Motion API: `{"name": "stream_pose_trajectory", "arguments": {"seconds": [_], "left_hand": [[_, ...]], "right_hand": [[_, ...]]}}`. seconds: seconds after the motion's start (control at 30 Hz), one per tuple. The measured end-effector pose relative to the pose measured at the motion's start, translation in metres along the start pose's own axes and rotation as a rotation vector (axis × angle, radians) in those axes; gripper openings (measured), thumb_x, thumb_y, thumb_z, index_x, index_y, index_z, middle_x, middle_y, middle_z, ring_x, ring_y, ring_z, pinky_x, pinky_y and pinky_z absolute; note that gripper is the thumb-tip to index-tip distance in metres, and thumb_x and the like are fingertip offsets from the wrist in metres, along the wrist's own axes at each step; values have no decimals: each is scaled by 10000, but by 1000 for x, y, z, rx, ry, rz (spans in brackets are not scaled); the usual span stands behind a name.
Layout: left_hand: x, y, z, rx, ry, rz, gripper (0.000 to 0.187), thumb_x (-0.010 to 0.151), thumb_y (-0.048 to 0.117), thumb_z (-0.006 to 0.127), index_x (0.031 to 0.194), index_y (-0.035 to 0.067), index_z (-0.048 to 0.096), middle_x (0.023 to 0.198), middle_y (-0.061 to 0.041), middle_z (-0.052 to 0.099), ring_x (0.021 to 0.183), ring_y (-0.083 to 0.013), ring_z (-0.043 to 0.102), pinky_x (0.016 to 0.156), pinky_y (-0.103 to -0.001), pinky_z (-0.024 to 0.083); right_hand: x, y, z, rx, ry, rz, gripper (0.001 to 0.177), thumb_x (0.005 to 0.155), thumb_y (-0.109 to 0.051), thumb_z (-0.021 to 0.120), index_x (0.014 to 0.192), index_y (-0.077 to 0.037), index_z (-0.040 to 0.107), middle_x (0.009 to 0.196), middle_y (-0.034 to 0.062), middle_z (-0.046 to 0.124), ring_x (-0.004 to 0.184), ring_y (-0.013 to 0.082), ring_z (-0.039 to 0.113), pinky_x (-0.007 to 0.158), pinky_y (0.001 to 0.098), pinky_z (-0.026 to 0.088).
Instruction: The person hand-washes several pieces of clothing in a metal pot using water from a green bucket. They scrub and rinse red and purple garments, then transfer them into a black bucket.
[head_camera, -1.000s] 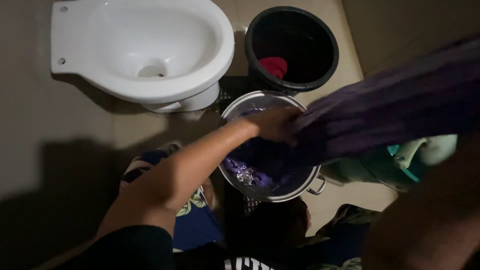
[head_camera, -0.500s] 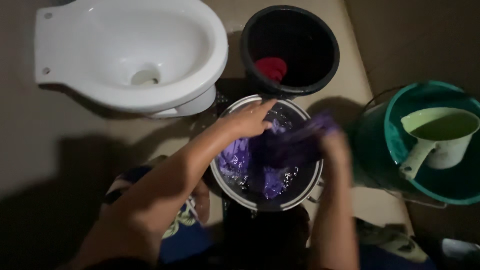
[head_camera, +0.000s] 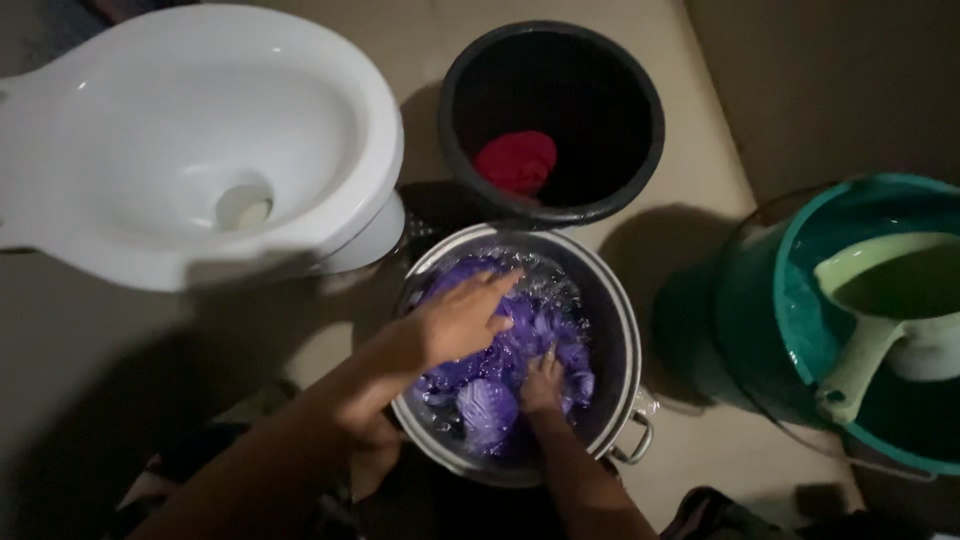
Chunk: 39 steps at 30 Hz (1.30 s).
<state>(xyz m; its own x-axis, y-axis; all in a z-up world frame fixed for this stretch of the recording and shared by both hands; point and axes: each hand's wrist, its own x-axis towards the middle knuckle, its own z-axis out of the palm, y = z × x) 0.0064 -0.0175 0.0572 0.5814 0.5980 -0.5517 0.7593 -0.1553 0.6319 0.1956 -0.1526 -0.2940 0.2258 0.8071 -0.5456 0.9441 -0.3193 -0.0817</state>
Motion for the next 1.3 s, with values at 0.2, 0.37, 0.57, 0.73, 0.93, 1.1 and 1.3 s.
{"name": "stream_pose_trajectory", "arguments": {"seconds": [0.2, 0.37, 0.57, 0.73, 0.93, 1.1, 1.3], "left_hand": [[9, -3, 10, 95, 2, 2, 723, 1014, 280, 574, 1611, 137, 192, 1636, -235, 220, 1525, -373, 220, 1238, -505, 186], [18, -9, 17, 131, 69, 71, 692, 992, 273, 604, 1589, 127, 285, 1623, -232, 273, 1507, -380, 286, 1221, -482, 266], [31, 1, 23, 107, 105, 134, 748, 960, 271, 645, 1582, 125, 256, 1629, -215, 269, 1495, -370, 300, 1188, -486, 316], [41, 3, 30, 130, 179, 284, 743, 919, 219, 683, 1531, 31, 306, 1578, -260, 369, 1452, -388, 394, 1158, -474, 379], [47, -7, 33, 53, 259, 408, 807, 845, 98, 652, 1561, 41, 285, 1450, -272, 521, 1340, -393, 528, 1125, -431, 435], [44, -5, 27, 110, 157, 214, 822, 870, 40, 607, 1598, 55, 227, 1513, -263, 453, 1400, -396, 480, 1130, -439, 441], [31, -5, 23, 63, 144, 90, 801, 939, 160, 640, 1607, 132, 198, 1590, -252, 329, 1437, -410, 394, 1157, -474, 376]], "right_hand": [[38, 38, 3, 324, 65, 79, 582, 936, -208, 636, 1479, -173, 430, 1486, 167, 220, 1352, 344, 407, 1119, 504, 407], [37, 50, -95, 1214, 197, 262, 492, 940, -236, 655, 1398, -130, 514, 1371, 148, 430, 1255, 316, 525, 1075, 485, 472], [-68, 20, -301, 2070, 250, 62, 411, 945, -270, 678, 1302, -79, 613, 1233, 126, 682, 1139, 284, 667, 1023, 462, 551], [-182, 22, -420, 1903, 487, 8, 392, 994, -307, 637, 1264, -23, 621, 1187, 161, 680, 1123, 308, 659, 989, 474, 533], [-238, 52, -454, 1495, 656, -78, 381, 1049, -392, 614, 1181, -37, 655, 1078, 155, 663, 980, 284, 649, 861, 435, 508], [-167, 53, -398, 1063, 520, -212, 424, 1095, -463, 595, 1112, -48, 682, 986, 150, 649, 861, 264, 640, 755, 402, 487], [-4, 6, -197, 516, 268, 3, 259, 912, -193, 616, 1040, -6, 741, 948, 207, 740, 867, 345, 738, 796, 455, 585]]}}
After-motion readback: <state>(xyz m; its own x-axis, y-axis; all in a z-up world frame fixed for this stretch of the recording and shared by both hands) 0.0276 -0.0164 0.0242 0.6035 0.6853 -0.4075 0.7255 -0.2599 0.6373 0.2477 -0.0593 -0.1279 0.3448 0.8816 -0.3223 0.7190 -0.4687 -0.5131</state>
